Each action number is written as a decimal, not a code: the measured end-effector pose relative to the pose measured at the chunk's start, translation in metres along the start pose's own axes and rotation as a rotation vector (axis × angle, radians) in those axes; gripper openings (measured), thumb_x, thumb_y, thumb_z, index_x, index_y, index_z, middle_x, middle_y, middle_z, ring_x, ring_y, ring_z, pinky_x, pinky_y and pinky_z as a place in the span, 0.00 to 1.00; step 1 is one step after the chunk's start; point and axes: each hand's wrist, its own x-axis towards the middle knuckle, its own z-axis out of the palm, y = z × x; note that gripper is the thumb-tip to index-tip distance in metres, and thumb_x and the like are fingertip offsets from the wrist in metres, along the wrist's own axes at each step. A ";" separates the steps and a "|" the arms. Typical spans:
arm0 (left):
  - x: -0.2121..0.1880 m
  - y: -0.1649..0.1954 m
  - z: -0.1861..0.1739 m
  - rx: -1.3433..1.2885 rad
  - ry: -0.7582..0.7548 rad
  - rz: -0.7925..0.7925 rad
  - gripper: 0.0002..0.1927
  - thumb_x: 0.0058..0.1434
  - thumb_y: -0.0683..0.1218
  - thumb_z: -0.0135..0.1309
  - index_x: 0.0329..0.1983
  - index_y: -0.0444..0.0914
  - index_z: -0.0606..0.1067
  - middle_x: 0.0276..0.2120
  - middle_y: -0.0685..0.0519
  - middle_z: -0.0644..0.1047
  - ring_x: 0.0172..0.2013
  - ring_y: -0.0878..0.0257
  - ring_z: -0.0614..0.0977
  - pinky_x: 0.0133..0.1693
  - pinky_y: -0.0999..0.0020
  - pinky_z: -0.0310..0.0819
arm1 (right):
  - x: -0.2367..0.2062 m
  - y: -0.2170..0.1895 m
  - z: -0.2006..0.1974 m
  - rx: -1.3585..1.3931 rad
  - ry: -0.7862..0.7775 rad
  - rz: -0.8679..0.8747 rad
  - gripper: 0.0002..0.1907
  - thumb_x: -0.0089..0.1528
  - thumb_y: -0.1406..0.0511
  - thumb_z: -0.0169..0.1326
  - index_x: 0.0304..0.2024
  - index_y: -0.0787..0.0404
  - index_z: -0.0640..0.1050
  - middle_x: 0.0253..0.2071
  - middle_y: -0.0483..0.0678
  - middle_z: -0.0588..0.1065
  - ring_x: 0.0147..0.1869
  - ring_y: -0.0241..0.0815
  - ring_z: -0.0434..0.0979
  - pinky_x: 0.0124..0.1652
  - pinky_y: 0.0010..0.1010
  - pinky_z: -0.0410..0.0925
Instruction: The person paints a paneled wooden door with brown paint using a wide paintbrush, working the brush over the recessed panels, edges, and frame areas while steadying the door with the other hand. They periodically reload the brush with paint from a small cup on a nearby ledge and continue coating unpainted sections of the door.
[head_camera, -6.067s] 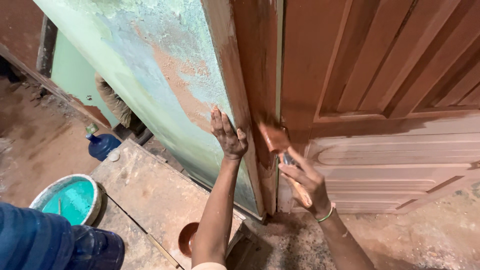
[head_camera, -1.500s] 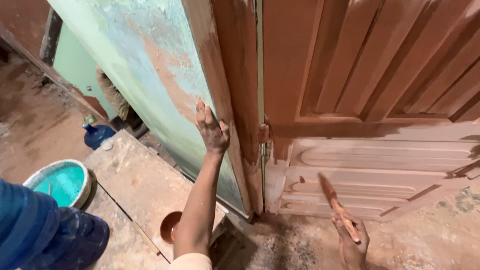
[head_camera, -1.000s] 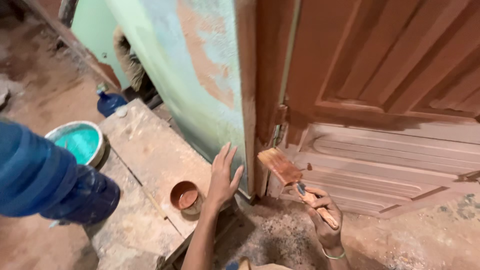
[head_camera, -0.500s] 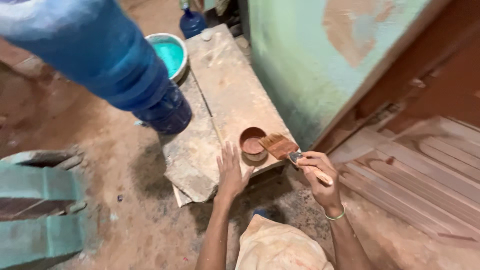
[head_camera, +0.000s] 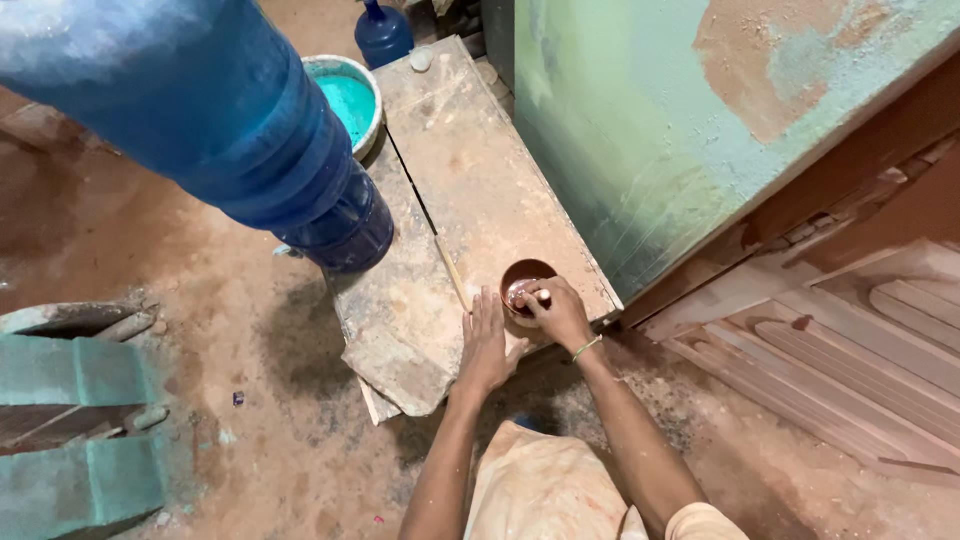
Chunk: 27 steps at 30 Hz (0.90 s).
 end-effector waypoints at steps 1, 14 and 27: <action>0.003 0.000 -0.001 -0.010 -0.020 -0.004 0.51 0.63 0.55 0.58 0.77 0.31 0.43 0.77 0.37 0.38 0.76 0.43 0.40 0.72 0.46 0.33 | 0.000 -0.001 0.001 -0.007 -0.014 0.042 0.09 0.59 0.61 0.64 0.37 0.59 0.86 0.47 0.53 0.78 0.52 0.51 0.79 0.52 0.41 0.69; 0.012 -0.013 0.005 -0.107 -0.050 0.002 0.51 0.63 0.56 0.58 0.77 0.31 0.43 0.77 0.38 0.40 0.76 0.43 0.39 0.72 0.47 0.32 | -0.102 0.056 -0.018 0.432 0.174 -0.100 0.12 0.62 0.67 0.56 0.46 0.62 0.82 0.54 0.51 0.75 0.53 0.44 0.77 0.49 0.30 0.72; 0.019 -0.005 0.012 -0.120 0.034 0.081 0.47 0.65 0.56 0.55 0.76 0.31 0.45 0.76 0.35 0.42 0.76 0.41 0.41 0.72 0.46 0.33 | -0.112 0.069 0.007 0.373 0.005 0.324 0.26 0.62 0.66 0.57 0.63 0.57 0.67 0.43 0.49 0.78 0.45 0.39 0.79 0.45 0.31 0.72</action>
